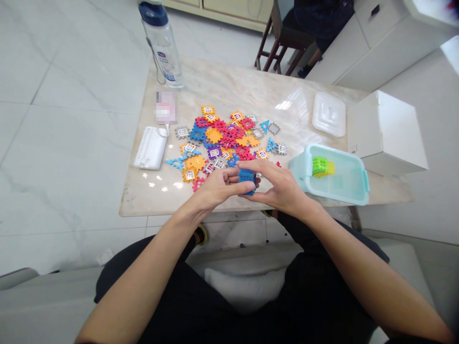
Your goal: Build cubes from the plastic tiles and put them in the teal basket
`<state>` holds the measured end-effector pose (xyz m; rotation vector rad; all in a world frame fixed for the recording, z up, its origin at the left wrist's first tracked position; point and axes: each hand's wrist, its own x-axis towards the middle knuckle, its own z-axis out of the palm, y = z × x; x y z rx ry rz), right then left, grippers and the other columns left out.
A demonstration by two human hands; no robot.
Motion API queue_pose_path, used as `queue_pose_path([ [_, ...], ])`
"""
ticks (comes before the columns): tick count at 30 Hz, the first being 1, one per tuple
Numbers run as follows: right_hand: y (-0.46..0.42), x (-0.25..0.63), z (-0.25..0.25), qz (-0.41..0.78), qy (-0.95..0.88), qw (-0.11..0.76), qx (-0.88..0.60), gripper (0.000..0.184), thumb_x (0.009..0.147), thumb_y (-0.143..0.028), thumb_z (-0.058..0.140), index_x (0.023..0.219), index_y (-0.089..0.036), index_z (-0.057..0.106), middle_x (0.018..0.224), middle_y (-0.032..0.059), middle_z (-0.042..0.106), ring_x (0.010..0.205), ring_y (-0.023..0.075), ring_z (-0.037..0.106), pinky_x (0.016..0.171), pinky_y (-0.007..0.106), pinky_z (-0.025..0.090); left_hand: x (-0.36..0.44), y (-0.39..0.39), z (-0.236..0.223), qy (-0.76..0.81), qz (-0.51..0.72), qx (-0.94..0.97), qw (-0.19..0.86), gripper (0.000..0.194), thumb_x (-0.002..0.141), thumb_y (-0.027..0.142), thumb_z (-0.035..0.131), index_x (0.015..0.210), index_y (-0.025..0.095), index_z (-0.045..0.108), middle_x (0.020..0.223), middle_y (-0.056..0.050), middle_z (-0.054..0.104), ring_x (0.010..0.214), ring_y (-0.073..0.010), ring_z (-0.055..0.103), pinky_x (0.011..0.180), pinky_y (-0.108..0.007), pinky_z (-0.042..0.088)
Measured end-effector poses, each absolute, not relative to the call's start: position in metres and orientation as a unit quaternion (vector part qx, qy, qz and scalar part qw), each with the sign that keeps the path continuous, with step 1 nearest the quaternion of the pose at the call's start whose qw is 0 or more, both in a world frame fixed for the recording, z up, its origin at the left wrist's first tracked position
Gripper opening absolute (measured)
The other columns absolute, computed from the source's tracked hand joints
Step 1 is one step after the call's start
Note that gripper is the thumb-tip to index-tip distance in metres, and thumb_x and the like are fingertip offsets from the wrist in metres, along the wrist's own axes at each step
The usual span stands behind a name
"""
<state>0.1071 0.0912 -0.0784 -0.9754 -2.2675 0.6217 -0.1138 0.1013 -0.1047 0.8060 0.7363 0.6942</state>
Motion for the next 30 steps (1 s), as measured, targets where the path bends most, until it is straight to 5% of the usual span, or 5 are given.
queue_pose_path([
  [21, 0.092, 0.105, -0.074, 0.235, -0.836, 0.342, -0.358, 0.074, 0.097, -0.035, 0.091, 0.164, -0.031, 0.061, 0.148, 0.0112, 0.079, 0.134, 0.0308, 0.076, 0.117, 0.049, 0.063, -0.119, 0.105, -0.102, 0.353, 0.328, 0.381, 0.789, 0.062, 0.068, 0.048, 0.109, 0.115, 0.014, 0.088, 0.115, -0.017, 0.088, 0.115, -0.0359, 0.083, 0.098, -0.042, 0.064],
  [30, 0.095, 0.104, -0.074, 0.214, -0.836, 0.349, -0.366, 0.06, 0.098, -0.03, 0.086, 0.155, -0.03, 0.067, 0.138, 0.0102, 0.081, 0.126, 0.0305, 0.077, 0.112, 0.051, 0.062, -0.124, 0.106, -0.106, 0.323, 0.323, 0.362, 0.813, 0.061, 0.073, 0.051, 0.106, 0.117, 0.014, 0.087, 0.11, -0.016, 0.088, 0.114, -0.036, 0.083, 0.104, -0.045, 0.064],
])
